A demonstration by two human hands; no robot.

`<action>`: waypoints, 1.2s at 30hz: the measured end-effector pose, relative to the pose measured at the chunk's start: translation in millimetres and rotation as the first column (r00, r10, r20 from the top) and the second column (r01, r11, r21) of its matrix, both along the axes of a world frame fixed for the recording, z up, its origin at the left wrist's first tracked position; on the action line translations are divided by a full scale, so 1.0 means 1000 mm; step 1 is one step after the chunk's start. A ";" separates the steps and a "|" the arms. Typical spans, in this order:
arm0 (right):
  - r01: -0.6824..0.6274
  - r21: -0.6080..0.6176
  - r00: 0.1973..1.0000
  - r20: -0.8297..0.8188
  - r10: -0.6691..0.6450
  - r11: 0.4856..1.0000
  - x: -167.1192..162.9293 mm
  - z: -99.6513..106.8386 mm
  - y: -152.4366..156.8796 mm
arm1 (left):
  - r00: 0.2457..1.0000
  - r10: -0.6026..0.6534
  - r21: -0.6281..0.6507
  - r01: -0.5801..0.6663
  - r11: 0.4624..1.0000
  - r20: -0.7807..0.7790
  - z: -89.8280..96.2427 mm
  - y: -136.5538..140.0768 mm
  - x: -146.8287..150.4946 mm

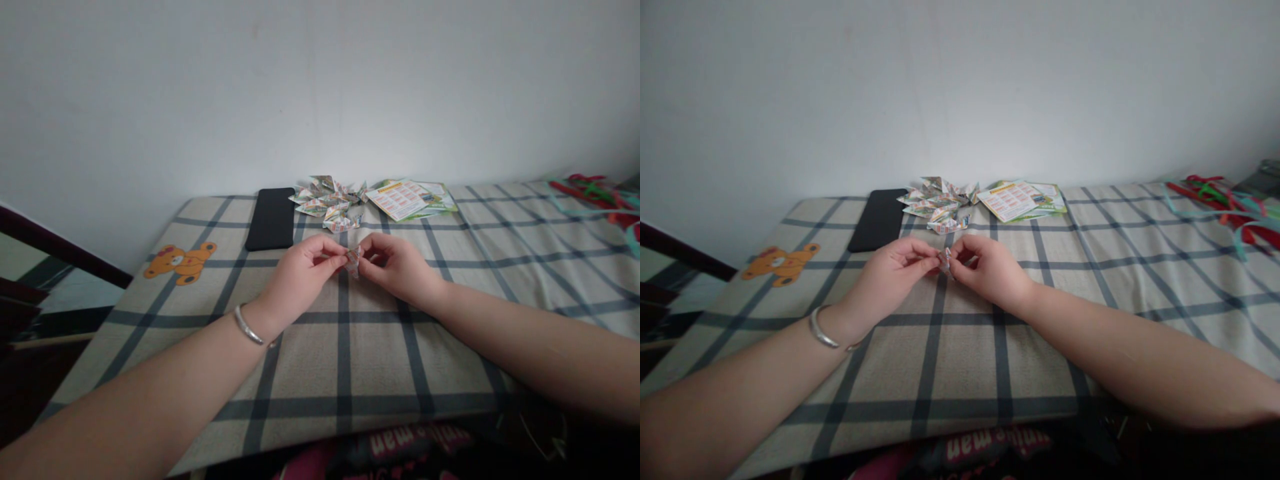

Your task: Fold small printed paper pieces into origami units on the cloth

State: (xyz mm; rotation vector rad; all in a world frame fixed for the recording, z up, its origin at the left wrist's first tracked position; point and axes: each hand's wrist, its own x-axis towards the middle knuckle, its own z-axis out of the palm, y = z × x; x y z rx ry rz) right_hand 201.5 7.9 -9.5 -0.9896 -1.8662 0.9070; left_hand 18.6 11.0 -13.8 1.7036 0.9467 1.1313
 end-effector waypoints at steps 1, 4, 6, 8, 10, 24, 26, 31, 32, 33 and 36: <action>0.016 0.022 1.000 0.019 -0.016 1.000 0.000 0.000 -0.001 | 1.000 0.012 0.010 -0.012 1.000 -0.010 -0.001 -0.001 0.000; 0.061 0.067 0.996 0.053 -0.065 0.996 -0.001 0.002 -0.002 | 0.998 0.041 0.061 -0.038 0.997 -0.056 -0.002 -0.003 0.001; 0.086 0.087 0.994 0.064 -0.091 0.993 -0.001 0.003 -0.002 | 0.993 0.061 0.091 -0.052 0.994 -0.102 -0.002 -0.005 0.002; 0.109 0.106 0.990 0.077 -0.117 0.988 0.000 0.003 -0.002 | 0.986 0.082 0.098 -0.069 0.993 -0.143 -0.001 -0.006 0.003; 0.136 0.119 0.985 0.090 -0.147 0.984 0.000 0.003 -0.003 | 0.984 0.094 0.091 -0.081 0.993 -0.150 0.000 -0.007 0.004; 0.156 0.091 0.961 0.214 -0.172 0.984 0.001 0.001 -0.002 | 0.995 0.022 0.034 -0.018 0.999 -0.101 -0.002 -0.005 0.003; 0.162 0.093 0.966 0.186 -0.177 0.982 0.000 0.000 -0.002 | 0.994 0.007 0.043 -0.002 0.999 -0.107 -0.003 -0.005 0.003; 0.159 0.147 0.975 0.134 -0.179 0.976 -0.001 -0.001 -0.004 | 0.995 0.009 0.060 -0.003 0.998 -0.103 -0.005 -0.005 0.003; 0.167 0.162 0.973 0.133 -0.189 0.973 -0.001 -0.001 -0.004 | 0.996 -0.005 0.048 0.009 0.999 -0.092 -0.005 -0.005 0.003; 0.174 0.172 0.971 0.134 -0.198 0.970 -0.001 -0.001 -0.005 | 0.996 -0.021 0.038 0.024 0.999 -0.086 -0.004 -0.005 0.003; 0.182 0.167 0.967 0.147 -0.207 0.969 -0.001 -0.002 -0.005 | 0.994 -0.086 0.004 0.087 0.996 -0.070 -0.003 -0.007 0.004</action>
